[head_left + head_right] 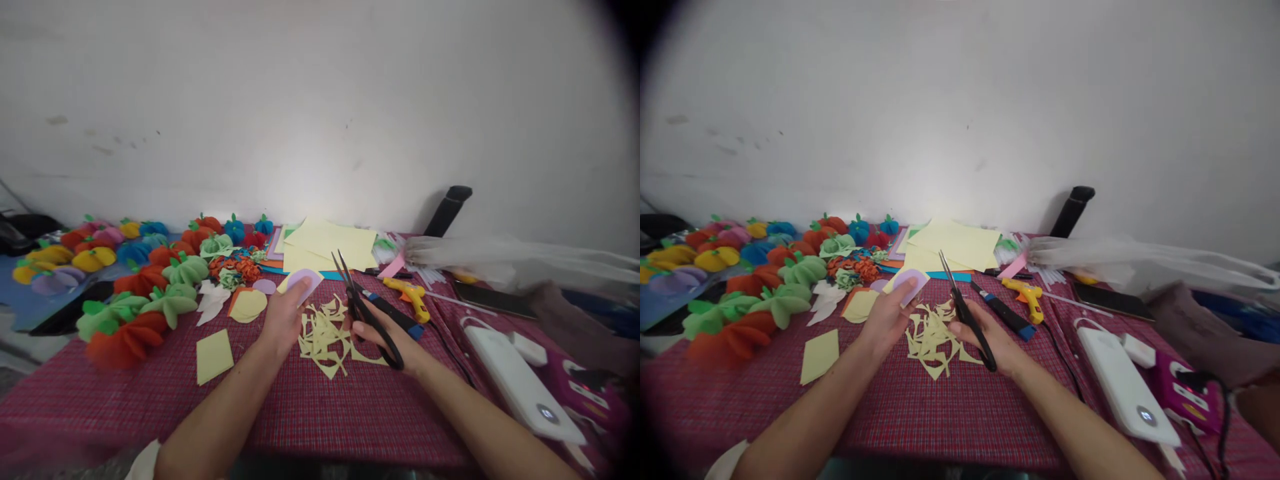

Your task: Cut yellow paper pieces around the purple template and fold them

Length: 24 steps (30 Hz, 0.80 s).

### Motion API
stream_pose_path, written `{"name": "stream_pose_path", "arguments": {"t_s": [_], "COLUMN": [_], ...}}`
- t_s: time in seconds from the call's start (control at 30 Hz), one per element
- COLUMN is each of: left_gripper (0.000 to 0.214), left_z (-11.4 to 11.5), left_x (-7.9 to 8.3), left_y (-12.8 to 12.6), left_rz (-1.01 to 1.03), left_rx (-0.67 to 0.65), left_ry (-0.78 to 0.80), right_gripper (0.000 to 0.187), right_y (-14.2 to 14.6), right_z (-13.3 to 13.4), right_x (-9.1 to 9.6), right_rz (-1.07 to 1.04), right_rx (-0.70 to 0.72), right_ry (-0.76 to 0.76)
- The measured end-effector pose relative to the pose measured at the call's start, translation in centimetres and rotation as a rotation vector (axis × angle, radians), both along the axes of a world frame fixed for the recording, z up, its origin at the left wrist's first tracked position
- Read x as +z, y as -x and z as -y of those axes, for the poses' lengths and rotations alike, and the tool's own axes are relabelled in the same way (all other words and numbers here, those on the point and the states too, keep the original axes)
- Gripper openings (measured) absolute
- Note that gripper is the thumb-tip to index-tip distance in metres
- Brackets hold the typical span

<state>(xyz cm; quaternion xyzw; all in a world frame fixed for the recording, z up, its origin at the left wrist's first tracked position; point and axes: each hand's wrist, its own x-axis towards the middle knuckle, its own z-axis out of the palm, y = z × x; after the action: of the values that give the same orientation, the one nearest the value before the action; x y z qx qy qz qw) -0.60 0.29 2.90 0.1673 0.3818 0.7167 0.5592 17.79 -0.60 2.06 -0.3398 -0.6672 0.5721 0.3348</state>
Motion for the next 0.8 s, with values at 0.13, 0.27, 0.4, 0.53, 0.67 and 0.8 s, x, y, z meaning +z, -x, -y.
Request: {"name": "stream_pose_path", "arguments": {"t_s": [0.13, 0.27, 0.4, 0.53, 0.67, 0.8], "left_gripper": [0.021, 0.024, 0.026, 0.026, 0.023, 0.022], "left_z": [0.3, 0.6, 0.7, 0.7, 0.8, 0.9], "left_x": [-0.1, -0.7, -1.1, -1.2, -1.1, -1.1], "left_y": [-0.4, -1.1, -1.4, -1.5, -1.5, -1.6], "left_rz": [-0.001, -0.024, -0.042, -0.059, -0.065, -0.057], "left_rx": [-0.011, -0.031, -0.065, -0.066, -0.058, -0.081], "left_ry": [-0.032, -0.065, -0.059, -0.056, -0.056, -0.055], "right_gripper": [0.046, 0.049, 0.050, 0.049, 0.046, 0.043], "right_y": [0.5, 0.8, 1.0, 0.9, 0.9, 0.9], "right_z": [0.4, 0.6, 0.6, 0.5, 0.2, 0.1], "right_x": [0.0, -0.6, -0.8, -0.8, -1.3, -1.7], "right_rz": [0.014, 0.007, -0.001, 0.003, -0.014, -0.030], "right_rx": [0.073, 0.119, 0.116, 0.097, 0.093, 0.085], "right_ry": [0.074, 0.113, 0.130, 0.136, 0.149, 0.175]}}
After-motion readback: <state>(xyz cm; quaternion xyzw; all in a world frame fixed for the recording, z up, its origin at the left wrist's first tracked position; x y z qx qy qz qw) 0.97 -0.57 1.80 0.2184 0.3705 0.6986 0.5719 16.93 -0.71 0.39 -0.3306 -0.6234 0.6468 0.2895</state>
